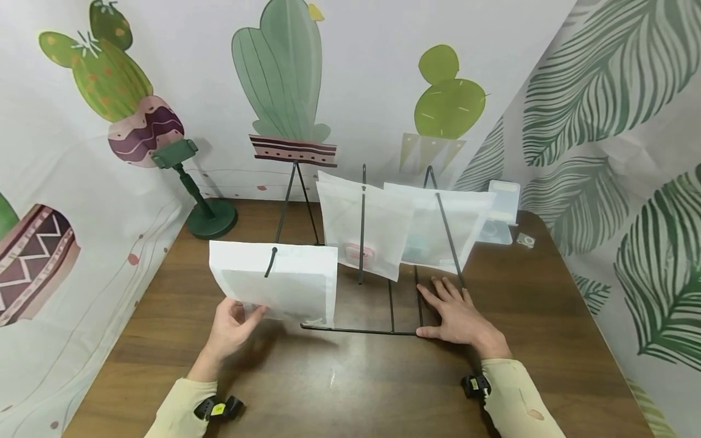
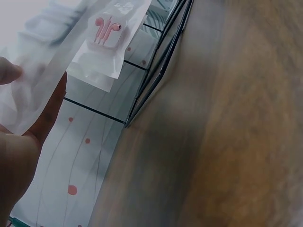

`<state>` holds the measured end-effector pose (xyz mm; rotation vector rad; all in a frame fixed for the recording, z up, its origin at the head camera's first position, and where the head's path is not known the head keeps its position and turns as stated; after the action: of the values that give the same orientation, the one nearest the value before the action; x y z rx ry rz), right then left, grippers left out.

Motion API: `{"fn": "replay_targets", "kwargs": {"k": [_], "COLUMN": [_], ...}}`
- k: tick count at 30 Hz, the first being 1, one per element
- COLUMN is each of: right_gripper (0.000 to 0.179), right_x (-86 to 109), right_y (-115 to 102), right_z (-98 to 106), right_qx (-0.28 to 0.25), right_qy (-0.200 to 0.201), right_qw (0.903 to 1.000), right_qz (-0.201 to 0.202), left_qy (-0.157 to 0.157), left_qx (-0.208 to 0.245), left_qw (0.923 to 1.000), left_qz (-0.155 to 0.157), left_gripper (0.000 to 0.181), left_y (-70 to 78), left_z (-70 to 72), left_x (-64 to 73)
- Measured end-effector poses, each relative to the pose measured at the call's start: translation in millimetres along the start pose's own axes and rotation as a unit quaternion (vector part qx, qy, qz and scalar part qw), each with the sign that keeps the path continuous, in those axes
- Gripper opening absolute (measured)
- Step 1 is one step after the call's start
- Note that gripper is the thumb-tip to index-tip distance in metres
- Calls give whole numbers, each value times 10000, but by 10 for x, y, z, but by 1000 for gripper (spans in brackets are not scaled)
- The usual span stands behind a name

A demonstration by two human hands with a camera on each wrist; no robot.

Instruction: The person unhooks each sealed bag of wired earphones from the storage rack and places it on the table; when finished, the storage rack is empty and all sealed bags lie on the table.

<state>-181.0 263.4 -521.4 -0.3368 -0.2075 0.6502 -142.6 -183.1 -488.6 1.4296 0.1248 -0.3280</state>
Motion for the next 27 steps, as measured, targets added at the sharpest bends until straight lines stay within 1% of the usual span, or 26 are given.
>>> {"fn": "replay_targets", "kwargs": {"k": [4, 11, 17, 21, 27], "right_gripper": [96, 96, 96, 96, 96], "right_x": [-6, -2, 2, 2, -2], "right_y": [-1, -5, -3, 2, 17], "right_z": [-2, 4, 0, -5, -7], "right_qx": [8, -14, 5, -10, 9], "right_qy": [1, 13, 18, 25, 17], "right_qw": [10000, 10000, 10000, 10000, 10000], "right_qz": [-1, -3, -3, 8, 10], "left_qy": [-8, -13, -14, -23, -40], "left_qx": [-21, 56, 20, 3, -6], "left_qw": [10000, 9999, 9999, 9999, 10000], "left_qz": [-17, -136, -108, -148, -62], "left_gripper": [37, 39, 39, 40, 40], "left_y": [17, -3, 29, 46, 57], "left_z": [-3, 2, 3, 4, 6], "left_x": [18, 55, 86, 100, 123]}}
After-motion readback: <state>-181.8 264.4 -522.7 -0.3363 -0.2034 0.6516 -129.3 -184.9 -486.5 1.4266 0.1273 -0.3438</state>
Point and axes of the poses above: each hand's wrist, its own x-axis away from the middle knuckle, its own z-axis out of the back of the hand, y = z × x, the point moved 3 cm from there along -x, towards the middle knuckle, and after that the axes turned 13 degrees about z, right-handed, at the moved point
